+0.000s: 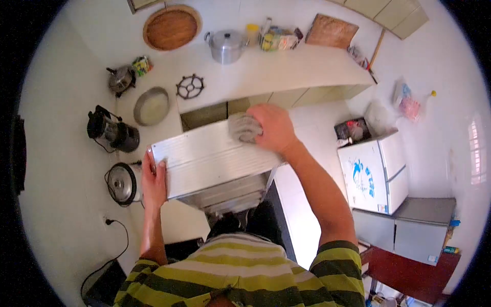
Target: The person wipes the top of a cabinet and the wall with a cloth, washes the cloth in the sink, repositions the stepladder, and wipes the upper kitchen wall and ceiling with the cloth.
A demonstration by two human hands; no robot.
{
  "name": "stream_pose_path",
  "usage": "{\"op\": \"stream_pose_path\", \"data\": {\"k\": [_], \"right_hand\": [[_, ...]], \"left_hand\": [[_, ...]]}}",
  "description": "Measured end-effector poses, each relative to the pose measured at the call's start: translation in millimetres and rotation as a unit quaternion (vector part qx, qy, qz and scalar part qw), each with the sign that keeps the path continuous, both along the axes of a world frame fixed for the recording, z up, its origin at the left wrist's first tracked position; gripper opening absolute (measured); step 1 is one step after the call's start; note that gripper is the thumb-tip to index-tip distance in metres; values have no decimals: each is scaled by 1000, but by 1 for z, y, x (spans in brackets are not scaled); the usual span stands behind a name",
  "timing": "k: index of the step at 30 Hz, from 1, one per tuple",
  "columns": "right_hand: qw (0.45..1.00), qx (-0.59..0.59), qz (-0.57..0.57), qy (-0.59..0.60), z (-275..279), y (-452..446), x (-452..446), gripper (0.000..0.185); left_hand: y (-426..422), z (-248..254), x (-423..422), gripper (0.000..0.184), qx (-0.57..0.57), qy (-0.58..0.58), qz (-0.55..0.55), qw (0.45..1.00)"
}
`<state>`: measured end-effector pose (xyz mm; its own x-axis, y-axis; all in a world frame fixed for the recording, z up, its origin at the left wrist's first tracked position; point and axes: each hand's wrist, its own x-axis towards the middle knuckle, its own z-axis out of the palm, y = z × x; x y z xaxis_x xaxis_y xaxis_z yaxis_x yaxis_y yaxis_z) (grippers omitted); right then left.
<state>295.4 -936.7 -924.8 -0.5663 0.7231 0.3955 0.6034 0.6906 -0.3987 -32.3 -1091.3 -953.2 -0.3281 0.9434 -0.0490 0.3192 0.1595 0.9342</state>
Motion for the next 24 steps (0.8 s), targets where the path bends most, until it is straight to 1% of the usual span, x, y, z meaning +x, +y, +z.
{"op": "stream_pose_path", "data": {"k": [2, 4, 5, 8, 9, 10, 12, 14, 15, 16, 18, 20, 21, 22, 23, 24], "right_hand": [[998, 62, -12, 9, -3, 3, 2, 47], [999, 29, -14, 14, -2, 2, 1, 48], [1000, 17, -15, 16, -3, 5, 2, 49], [999, 23, -19, 32, -6, 5, 3, 49], [999, 25, -24, 33, -6, 4, 3, 49], [999, 30, -16, 38, -5, 3, 2, 49], [998, 45, -22, 41, -3, 5, 2, 48], [999, 16, 5, 34, -1, 4, 3, 49], [999, 19, -6, 33, -1, 3, 4, 49], [999, -1, 0, 35, -1, 1, 4, 50], [999, -28, 7, 42, 0, 0, 4, 51], [997, -39, 6, 73, -8, 2, 5, 55], [997, -53, 10, 48, -10, 2, 6, 57], [997, -51, 22, 51, -7, 4, 10, 57], [997, -60, 14, 41, -6, 6, 10, 58], [997, -73, 8, 32, -5, 6, 10, 59]], "left_hand": [[0, 2, 1, 57, -33, -4, 5, 999], [1, -1, 0, 56, 13, 34, -8, 999], [3, -1, 2, 54, 22, 21, -5, 1000], [2, -1, 3, 53, -22, 21, 11, 999], [1, 3, -1, 53, -44, 15, -12, 999], [-1, 1, -2, 53, -39, 16, -18, 999], [-2, -9, -2, 54, -10, 12, 12, 1000], [-3, -27, -15, 53, 21, 47, -3, 999], [-4, -14, -10, 52, -21, 64, 0, 998], [-5, -15, -13, 50, -14, 91, 9, 996], [-7, -12, -8, 51, -8, 35, 6, 999], [-8, -15, -14, 51, -26, 42, -3, 999], [-10, -19, -16, 52, -37, 43, -8, 998], [-8, -20, -14, 52, -25, 48, -18, 998], [-2, -19, -10, 52, -20, 50, -5, 999], [2, -12, -4, 51, -72, 18, 23, 997]]}}
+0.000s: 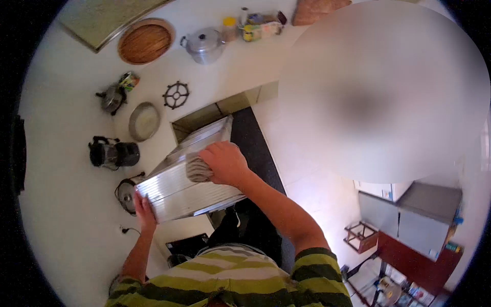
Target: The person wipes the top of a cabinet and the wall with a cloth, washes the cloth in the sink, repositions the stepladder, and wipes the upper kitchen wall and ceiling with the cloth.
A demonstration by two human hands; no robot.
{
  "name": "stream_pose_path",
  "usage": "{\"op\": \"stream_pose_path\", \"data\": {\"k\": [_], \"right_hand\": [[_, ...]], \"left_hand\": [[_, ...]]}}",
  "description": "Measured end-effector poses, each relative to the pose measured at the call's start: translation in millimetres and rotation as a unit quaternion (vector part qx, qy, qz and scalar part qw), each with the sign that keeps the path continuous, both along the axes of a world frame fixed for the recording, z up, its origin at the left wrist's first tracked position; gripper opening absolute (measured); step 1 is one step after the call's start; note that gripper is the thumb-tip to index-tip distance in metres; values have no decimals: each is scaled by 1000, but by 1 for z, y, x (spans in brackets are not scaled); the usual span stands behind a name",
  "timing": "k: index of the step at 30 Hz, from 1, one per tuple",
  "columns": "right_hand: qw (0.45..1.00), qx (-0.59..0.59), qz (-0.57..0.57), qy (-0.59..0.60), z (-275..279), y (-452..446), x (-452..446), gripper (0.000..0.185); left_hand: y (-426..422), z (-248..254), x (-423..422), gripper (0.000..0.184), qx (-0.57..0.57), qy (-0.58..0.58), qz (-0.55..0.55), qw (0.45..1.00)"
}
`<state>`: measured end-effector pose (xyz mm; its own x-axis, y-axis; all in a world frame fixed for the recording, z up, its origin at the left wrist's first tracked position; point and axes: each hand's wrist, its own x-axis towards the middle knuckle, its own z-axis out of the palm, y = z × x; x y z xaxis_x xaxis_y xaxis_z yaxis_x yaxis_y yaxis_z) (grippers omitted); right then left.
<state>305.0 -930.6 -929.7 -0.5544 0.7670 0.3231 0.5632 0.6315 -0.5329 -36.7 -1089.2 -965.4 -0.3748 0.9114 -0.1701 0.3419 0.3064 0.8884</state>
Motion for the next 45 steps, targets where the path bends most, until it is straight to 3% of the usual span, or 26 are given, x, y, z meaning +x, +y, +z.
{"op": "stream_pose_path", "data": {"k": [3, 4, 6, 8, 9, 10, 12, 18, 20, 21, 22, 24, 26, 28, 32, 36, 38, 45], "right_hand": [[999, -36, -3, 17, 0, 3, -1, 60], [999, -35, 15, 20, 2, 2, -1, 60], [997, -69, -22, -4, 6, 5, -1, 58], [999, -47, -10, 9, 6, 11, -2, 56], [999, -30, -15, 23, 5, 9, -3, 55], [999, -31, -2, 25, 7, 10, -5, 55], [998, -47, -25, -24, 7, 10, -6, 55], [992, -98, -30, -74, 6, 10, -5, 52], [990, -125, -71, 0, 5, 13, -7, 50], [975, -165, -120, 90, 6, 10, -4, 47], [976, -161, -122, 87, 20, 8, -7, 47], [940, -153, -245, 183, 46, -4, -13, 42], [937, -172, -257, 162, 56, -11, -21, 41], [967, -139, -212, -24, 42, -11, -27, 44], [957, -150, -182, -170, 33, -16, -46, 59], [927, -249, -145, -239, 54, -3, -49, 62], [932, -235, -122, -247, 55, 1, -46, 62], [921, -267, -27, -282, 59, 26, -47, 59]], "left_hand": [[2, 19, 10, 48, -150, -101, 104, 978], [-2, 11, 8, 48, -147, -100, 122, 977], [-4, -11, -1, 46, -59, 217, 21, 974], [3, 11, 11, 45, -54, 220, 25, 974], [6, 26, 16, 45, -164, 239, 31, 957], [5, 17, 16, 45, -112, 245, 40, 962], [1, -3, 7, 45, -205, 243, 43, 947], [5, 29, 21, 44, -112, 213, 29, 970], [3, 32, 20, 44, -170, 213, 21, 962], [3, 31, 21, 44, -149, 205, 18, 967], [6, 27, 18, 45, -123, 196, 16, 973], [6, 19, 15, 47, -108, 189, 15, 976], [6, 32, 16, 47, -142, 174, 0, 975], [3, 20, 10, 48, -171, 166, -7, 971], [7, 16, 8, 50, -208, 156, -9, 966], [5, 14, 6, 51, -167, 163, -14, 972], [3, 10, 7, 51, -123, 135, -1, 983], [-5, -1, 10, 47, -138, 127, 23, 982]]}}
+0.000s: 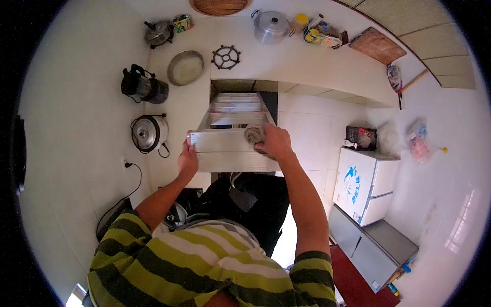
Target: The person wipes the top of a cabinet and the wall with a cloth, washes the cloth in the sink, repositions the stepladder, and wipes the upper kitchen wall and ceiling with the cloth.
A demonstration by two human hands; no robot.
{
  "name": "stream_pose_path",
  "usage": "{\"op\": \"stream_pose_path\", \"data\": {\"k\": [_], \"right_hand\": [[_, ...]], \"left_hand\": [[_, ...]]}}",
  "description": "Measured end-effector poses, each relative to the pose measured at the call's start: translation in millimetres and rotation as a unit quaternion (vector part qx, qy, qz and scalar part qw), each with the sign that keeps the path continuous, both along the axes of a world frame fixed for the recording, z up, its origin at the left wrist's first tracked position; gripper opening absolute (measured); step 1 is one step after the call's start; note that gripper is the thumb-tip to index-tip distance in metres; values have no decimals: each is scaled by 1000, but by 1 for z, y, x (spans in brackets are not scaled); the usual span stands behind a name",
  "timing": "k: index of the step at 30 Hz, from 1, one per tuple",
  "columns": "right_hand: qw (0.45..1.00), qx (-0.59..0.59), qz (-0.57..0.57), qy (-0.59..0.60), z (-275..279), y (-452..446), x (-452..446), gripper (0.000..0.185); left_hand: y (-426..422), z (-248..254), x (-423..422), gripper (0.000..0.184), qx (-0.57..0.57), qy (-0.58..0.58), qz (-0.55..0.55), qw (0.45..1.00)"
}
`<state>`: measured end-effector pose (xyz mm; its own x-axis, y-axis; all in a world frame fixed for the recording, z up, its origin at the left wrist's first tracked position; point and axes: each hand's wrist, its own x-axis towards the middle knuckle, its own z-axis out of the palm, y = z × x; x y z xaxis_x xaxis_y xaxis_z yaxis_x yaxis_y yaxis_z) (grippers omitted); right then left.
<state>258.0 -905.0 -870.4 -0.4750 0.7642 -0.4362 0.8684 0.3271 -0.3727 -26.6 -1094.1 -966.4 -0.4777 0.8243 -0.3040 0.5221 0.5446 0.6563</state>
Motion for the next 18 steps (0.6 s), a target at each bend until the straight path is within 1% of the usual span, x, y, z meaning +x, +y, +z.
{"op": "stream_pose_path", "data": {"k": [2, 3, 5, 6, 8, 9, 10, 11, 12, 13, 14, 17, 18], "right_hand": [[1000, -2, 9, 9, 0, 4, -1, 57], [1000, -6, 16, 17, 0, 3, -1, 55], [999, -16, 37, 18, 2, 8, -3, 55], [998, -23, 60, 18, 2, 13, -3, 54], [996, -48, 77, 14, 1, 22, -4, 55], [993, -70, 93, 11, 2, 28, -6, 56], [991, -80, 110, -18, 1, 31, -7, 61], [989, -78, 121, -16, -2, 29, -9, 61], [992, -77, 100, -30, -6, 24, -9, 63], [993, -72, 78, -44, -8, 25, -11, 65], [993, -67, 86, -43, -7, 30, -14, 65], [986, -89, 114, -87, -5, 27, -17, 71], [983, -98, 123, -96, -6, 29, -17, 71]], "left_hand": [[-1, -18, -1, 39, -57, -16, 35, 998], [-3, -22, -3, 39, -60, -15, 35, 997], [-3, -15, -2, 33, 37, 15, 0, 999], [-2, -10, 4, 33, 33, 15, 6, 999], [3, 5, 13, 30, -17, 5, 65, 998], [5, 9, 16, 30, -21, 3, 75, 997], [5, 7, 18, 31, -50, 28, 71, 996], [9, 9, 16, 32, -77, 54, 65, 993], [11, 18, 17, 32, -75, 57, 75, 993], [15, 25, 18, 33, -98, 60, 74, 991], [20, 28, 18, 34, -123, 61, 73, 988], [20, 32, 21, 37, -116, 61, 86, 988], [19, 30, 20, 38, -142, 51, 84, 985]]}}
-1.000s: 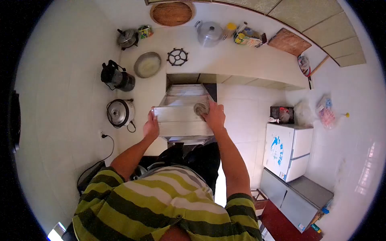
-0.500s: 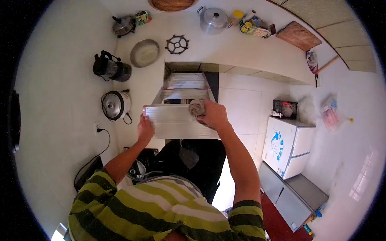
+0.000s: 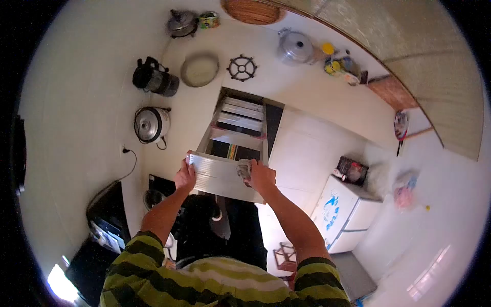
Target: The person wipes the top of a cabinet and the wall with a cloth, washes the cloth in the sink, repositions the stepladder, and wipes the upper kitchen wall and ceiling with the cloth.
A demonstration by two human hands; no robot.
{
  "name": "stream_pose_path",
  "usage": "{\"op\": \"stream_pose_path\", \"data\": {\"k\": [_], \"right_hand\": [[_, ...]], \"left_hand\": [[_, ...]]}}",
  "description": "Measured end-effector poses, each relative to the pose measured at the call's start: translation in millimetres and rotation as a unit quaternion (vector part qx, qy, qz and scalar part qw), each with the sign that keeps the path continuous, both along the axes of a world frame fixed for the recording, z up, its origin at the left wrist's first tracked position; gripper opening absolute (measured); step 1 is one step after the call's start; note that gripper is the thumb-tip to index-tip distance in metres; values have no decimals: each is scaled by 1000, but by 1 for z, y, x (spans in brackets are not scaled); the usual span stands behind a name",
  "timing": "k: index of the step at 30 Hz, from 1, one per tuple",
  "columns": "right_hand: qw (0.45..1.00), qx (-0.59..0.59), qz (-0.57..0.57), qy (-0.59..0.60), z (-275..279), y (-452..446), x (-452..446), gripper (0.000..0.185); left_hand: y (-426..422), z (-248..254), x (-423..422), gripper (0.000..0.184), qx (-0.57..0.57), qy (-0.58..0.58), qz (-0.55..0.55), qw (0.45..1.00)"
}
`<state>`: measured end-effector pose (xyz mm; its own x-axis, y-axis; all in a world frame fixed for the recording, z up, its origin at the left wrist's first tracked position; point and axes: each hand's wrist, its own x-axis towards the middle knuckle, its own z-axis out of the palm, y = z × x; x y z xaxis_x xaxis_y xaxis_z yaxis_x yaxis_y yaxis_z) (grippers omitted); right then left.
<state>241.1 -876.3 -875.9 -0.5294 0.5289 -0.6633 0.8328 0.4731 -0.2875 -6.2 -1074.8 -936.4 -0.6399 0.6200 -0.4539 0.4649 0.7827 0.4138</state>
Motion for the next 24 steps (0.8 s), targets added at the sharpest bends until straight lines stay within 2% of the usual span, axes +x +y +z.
{"op": "stream_pose_path", "data": {"k": [3, 5, 8, 13, 17, 19, 22, 24], "right_hand": [[999, -25, 36, -15, -3, 9, -3, 72], [997, -44, 56, -24, -1, 7, -6, 73], [996, -12, 76, -38, 1, 6, -9, 72], [996, -8, 76, -56, 0, 4, -10, 74], [994, -25, 79, -76, -4, 6, -13, 75], [992, -24, 94, -80, -2, 4, -13, 83], [989, -28, 93, -109, -2, 4, -14, 84], [990, -33, 88, -107, 1, 4, -16, 84]], "left_hand": [[8, 17, 0, 38, -12, -2, -13, 1000], [3, 11, -1, 39, -24, 2, 2, 1000], [-2, -1, 0, 39, -20, 29, -19, 999], [0, 4, 0, 37, -17, 3, 2, 1000], [1, 6, 2, 38, -57, 7, -16, 998], [0, 4, -1, 38, -70, 5, -23, 997], [-1, 9, 3, 40, -39, -3, -4, 999], [4, 14, -1, 45, -79, -29, -7, 996]]}}
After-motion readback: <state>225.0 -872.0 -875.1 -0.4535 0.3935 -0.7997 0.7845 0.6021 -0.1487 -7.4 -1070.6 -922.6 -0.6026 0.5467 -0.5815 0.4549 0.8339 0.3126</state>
